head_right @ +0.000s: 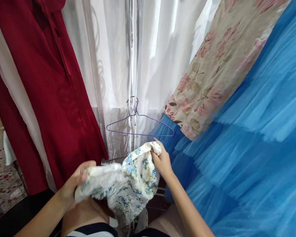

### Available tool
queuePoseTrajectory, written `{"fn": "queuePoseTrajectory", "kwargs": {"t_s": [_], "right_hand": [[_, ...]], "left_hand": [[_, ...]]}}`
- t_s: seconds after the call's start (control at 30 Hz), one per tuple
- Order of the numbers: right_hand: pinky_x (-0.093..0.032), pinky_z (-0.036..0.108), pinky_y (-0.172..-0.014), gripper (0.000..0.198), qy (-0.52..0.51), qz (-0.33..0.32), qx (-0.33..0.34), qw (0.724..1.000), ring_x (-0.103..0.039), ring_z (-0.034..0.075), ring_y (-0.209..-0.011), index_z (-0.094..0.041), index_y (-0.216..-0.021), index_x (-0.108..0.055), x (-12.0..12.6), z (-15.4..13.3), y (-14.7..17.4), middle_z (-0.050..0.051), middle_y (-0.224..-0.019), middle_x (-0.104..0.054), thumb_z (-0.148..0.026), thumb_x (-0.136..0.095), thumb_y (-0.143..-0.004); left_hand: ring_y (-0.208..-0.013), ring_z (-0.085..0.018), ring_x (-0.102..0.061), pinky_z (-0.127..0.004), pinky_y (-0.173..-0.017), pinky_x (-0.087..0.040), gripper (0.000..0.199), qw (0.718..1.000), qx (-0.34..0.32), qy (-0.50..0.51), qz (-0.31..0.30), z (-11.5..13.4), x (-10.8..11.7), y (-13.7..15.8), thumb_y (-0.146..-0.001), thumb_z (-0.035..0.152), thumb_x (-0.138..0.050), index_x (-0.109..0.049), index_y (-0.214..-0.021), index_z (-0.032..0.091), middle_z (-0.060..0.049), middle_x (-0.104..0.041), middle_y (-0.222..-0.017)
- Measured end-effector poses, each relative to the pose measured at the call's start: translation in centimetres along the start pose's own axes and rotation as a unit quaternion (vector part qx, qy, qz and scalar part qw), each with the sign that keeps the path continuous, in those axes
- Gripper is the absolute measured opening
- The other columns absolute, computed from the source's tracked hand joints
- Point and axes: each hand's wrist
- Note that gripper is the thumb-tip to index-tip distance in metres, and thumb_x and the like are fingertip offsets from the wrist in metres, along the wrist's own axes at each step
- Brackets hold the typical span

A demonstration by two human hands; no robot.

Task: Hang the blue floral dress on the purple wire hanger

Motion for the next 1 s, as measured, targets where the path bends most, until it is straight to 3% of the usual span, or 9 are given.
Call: {"fn": "queuePoseTrajectory", "kwargs": {"t_s": [0.07,0.13,0.23,0.33,0.43,0.53,0.63,0.83,1.0], "right_hand": [[-0.047,0.038,-0.092,0.057,-0.039,-0.009,-0.003,0.999,-0.063,0.024,-0.104,-0.016,-0.141,-0.047,-1.9,-0.2,-1.2,0.012,-0.127,-0.064,-0.027,-0.049,-0.085],[-0.047,0.037,-0.094,0.059,-0.053,-0.036,-0.004,0.998,-0.063,0.023,-0.107,-0.015,-0.142,-0.046,-3.4,-0.1,-2.8,0.011,-0.127,-0.064,-0.026,-0.048,-0.084],[-0.047,0.036,-0.091,0.048,-0.004,-0.069,-0.001,0.998,-0.065,0.024,-0.104,-0.015,-0.13,-0.056,-4.4,0.5,-5.2,0.011,-0.116,-0.07,-0.026,-0.047,-0.084],[-0.048,0.035,-0.083,0.032,0.052,-0.074,0.001,0.996,-0.067,0.028,-0.097,-0.018,-0.108,-0.067,-4.4,1.4,-6.6,0.009,-0.1,-0.074,-0.028,-0.047,-0.085],[-0.048,0.034,-0.076,0.023,0.068,-0.071,0.004,0.995,-0.067,0.029,-0.087,-0.019,-0.091,-0.069,-4.0,1.9,-6.4,0.008,-0.086,-0.074,-0.027,-0.049,-0.083],[-0.046,0.033,-0.071,0.02,0.071,-0.077,0.016,0.994,-0.066,0.028,-0.079,-0.02,-0.083,-0.067,-3.9,1.8,-5.4,0.007,-0.08,-0.073,-0.027,-0.048,-0.083],[-0.044,0.033,-0.067,0.022,0.068,-0.085,0.029,0.994,-0.064,0.026,-0.073,-0.02,-0.078,-0.064,-4.1,1.4,-4.7,0.006,-0.077,-0.071,-0.029,-0.046,-0.085],[-0.041,0.031,-0.063,0.024,0.066,-0.095,0.039,0.992,-0.059,0.023,-0.065,-0.019,-0.072,-0.06,-4.4,0.3,-3.9,0.005,-0.07,-0.067,-0.03,-0.045,-0.086],[-0.042,0.029,-0.059,0.024,0.046,-0.119,0.036,0.991,-0.058,0.021,-0.062,-0.019,-0.067,-0.058,-4.9,-0.7,-3.3,0.003,-0.065,-0.065,-0.03,-0.047,-0.085]], "left_hand": [[-0.055,-0.012,-0.04,-0.025,-0.051,-0.029,0.043,0.982,-0.016,-0.151,-0.116,0.7,-2.1,0.8,-0.071,0.059,-0.073,-0.057,-0.068,0.019,0.0,-0.046,-0.062],[-0.062,-0.015,-0.047,-0.027,-0.058,-0.034,0.032,0.92,-0.074,-0.336,-0.191,1.5,-2.9,0.6,-0.082,0.05,-0.067,-0.065,-0.073,0.019,-0.002,-0.052,-0.066],[-0.068,-0.018,-0.052,-0.03,-0.068,-0.036,0.024,0.799,-0.161,-0.552,-0.176,2.3,-0.8,-1.6,-0.093,0.039,-0.055,-0.07,-0.087,0.022,-0.005,-0.063,-0.072],[-0.069,-0.022,-0.055,-0.033,-0.074,-0.037,0.02,0.71,-0.148,-0.679,-0.112,2.4,4.4,-5.2,-0.092,0.033,-0.052,-0.069,-0.085,0.025,-0.005,-0.065,-0.071],[-0.071,-0.023,-0.06,-0.033,-0.077,-0.04,0.016,0.731,-0.071,-0.672,-0.091,2.6,10.1,-8.8,-0.084,0.026,-0.056,-0.07,-0.078,0.026,-0.004,-0.068,-0.073],[-0.088,-0.025,-0.063,-0.033,-0.084,-0.043,0.015,0.755,-0.12,-0.644,-0.033,3.5,13.6,-11.9,-0.082,0.025,-0.056,-0.07,-0.08,0.025,-0.006,-0.071,-0.088],[-0.1,-0.026,-0.061,-0.036,-0.092,-0.042,0.019,0.743,-0.186,-0.643,-0.002,4.5,14.4,-14.5,-0.086,0.026,-0.049,-0.068,-0.081,0.022,-0.008,-0.07,-0.098],[-0.124,-0.025,-0.049,-0.039,-0.108,-0.035,0.022,0.757,-0.249,-0.604,-0.025,5.0,10.6,-17.3,-0.09,0.025,-0.044,-0.063,-0.079,0.019,-0.011,-0.062,-0.124],[-0.113,-0.022,-0.056,-0.036,-0.099,-0.042,0.012,0.76,-0.342,-0.552,-0.024,6.1,4.5,-17.8,-0.084,0.015,-0.048,-0.059,-0.084,0.019,-0.008,-0.06,-0.12]]}}
Point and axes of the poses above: each hand's wrist, its own y-axis away from the middle knuckle, its own x-axis out of the back of the hand, z = x × y
